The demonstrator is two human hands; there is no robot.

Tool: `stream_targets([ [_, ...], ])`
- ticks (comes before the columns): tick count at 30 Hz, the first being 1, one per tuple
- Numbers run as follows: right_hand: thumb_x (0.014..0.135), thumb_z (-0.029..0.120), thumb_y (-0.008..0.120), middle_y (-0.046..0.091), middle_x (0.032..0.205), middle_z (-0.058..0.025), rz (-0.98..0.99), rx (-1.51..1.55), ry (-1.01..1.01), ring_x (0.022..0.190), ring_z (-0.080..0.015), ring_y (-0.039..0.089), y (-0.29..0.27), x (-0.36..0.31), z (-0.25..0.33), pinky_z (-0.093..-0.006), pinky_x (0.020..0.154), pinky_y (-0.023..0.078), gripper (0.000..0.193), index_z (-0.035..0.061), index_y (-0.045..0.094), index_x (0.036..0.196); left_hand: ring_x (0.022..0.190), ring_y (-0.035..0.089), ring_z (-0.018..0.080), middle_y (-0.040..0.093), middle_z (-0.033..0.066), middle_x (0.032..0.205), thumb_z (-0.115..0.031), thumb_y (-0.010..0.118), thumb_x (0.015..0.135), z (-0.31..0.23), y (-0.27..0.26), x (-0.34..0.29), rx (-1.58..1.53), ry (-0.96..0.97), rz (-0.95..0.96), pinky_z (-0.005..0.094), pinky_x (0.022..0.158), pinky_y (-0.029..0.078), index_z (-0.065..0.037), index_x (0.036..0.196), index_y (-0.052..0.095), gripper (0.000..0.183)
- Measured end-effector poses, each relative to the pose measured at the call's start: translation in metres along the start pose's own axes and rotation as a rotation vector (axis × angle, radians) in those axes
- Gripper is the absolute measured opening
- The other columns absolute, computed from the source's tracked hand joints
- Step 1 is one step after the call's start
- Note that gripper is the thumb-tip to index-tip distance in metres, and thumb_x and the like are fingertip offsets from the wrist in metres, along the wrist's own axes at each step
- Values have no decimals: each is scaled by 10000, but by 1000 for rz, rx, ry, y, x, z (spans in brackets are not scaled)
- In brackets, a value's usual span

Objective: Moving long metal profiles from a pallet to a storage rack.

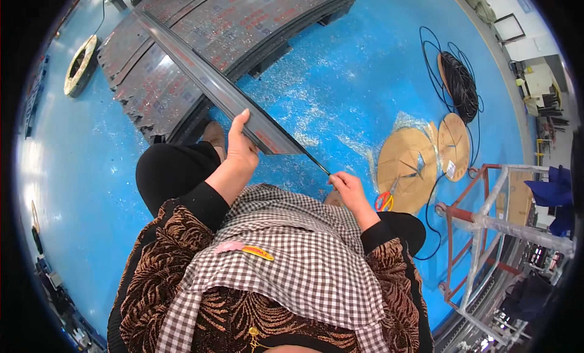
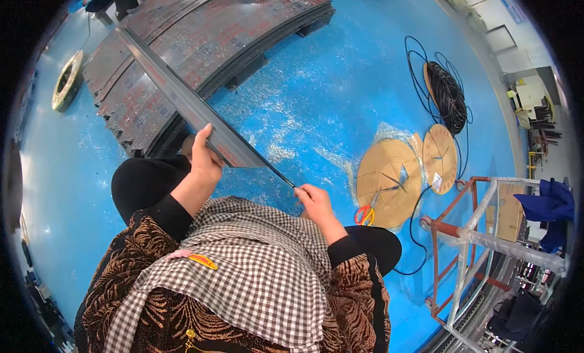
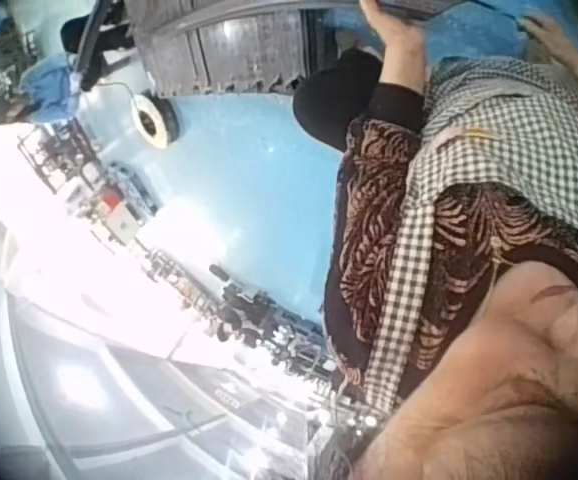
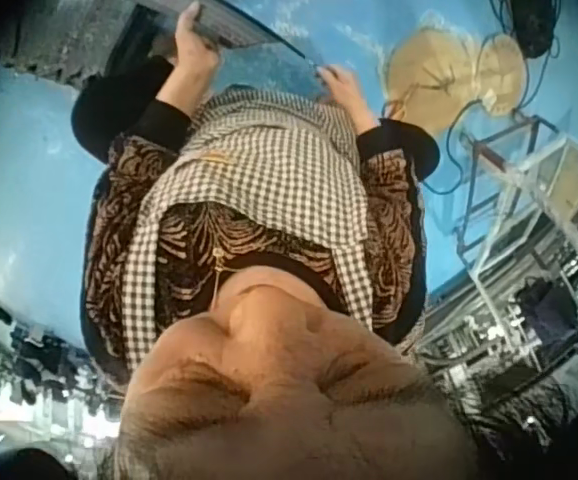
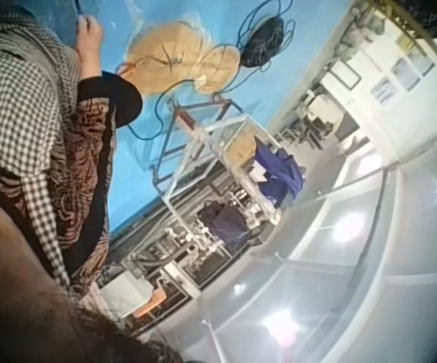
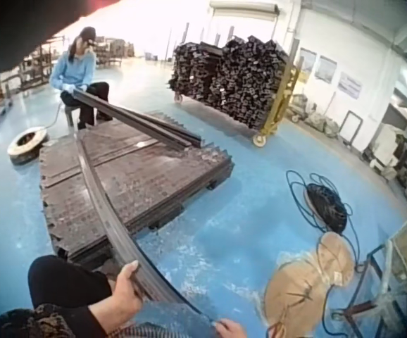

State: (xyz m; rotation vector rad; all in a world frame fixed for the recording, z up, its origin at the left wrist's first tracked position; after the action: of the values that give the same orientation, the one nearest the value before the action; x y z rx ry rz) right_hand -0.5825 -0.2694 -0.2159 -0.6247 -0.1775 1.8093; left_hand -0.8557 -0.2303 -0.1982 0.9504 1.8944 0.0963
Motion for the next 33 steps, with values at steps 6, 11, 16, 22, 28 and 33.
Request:
stream_targets([
  [6,836,209,577,578,611,-24,-45,48,-70,525,-136,489,37,38,41,-251,502,373,212,34,620,724,426,356,125,453,13,521,-481,624,698,3,0,3,-18,42,-27,232,452,261,-129,738,534,365],
  [11,832,213,581,571,627,-18,-10,-68,-28,550,-130,493,-7,-1,-4,-258,509,373,175,48,621,788,775,498,155,556,60,969,-436,609,726,11,-4,14,3,12,63,238,662,339,-106,1018,539,447],
  [16,852,262,547,538,597,-33,10,-52,-94,513,-148,424,37,33,26,-304,501,364,254,38,577,737,765,511,138,541,56,958,-382,627,739,-2,-22,29,16,140,40,271,682,412,-125,987,532,370],
  [22,852,304,513,567,614,-98,-172,-184,-163,564,-270,509,11,26,32,-365,542,384,345,24,553,654,417,458,129,579,24,682,-421,608,750,6,1,26,68,12,83,225,369,296,-107,891,554,349],
  [28,849,300,519,573,616,-88,-182,-176,-192,571,-260,515,11,26,27,-345,547,392,338,22,557,660,406,449,121,582,19,667,-446,607,744,6,5,24,66,59,42,224,363,283,-98,829,565,360],
  [33,830,309,558,584,627,-63,-88,-132,-172,551,-234,506,21,38,29,-326,532,394,280,44,589,744,393,440,116,576,19,645,-448,620,727,3,-8,30,-1,49,-29,216,356,279,-100,806,572,360],
])
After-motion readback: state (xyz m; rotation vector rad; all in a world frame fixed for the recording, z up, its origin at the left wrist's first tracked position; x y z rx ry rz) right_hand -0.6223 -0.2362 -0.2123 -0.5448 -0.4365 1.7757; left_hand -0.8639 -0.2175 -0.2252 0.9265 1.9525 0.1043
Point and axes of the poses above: each hand's wrist, its own x-axis towards the middle knuckle, its own y-axis out of the palm, z = x × y, the point moved 6 cm from there along x, towards the middle knuckle
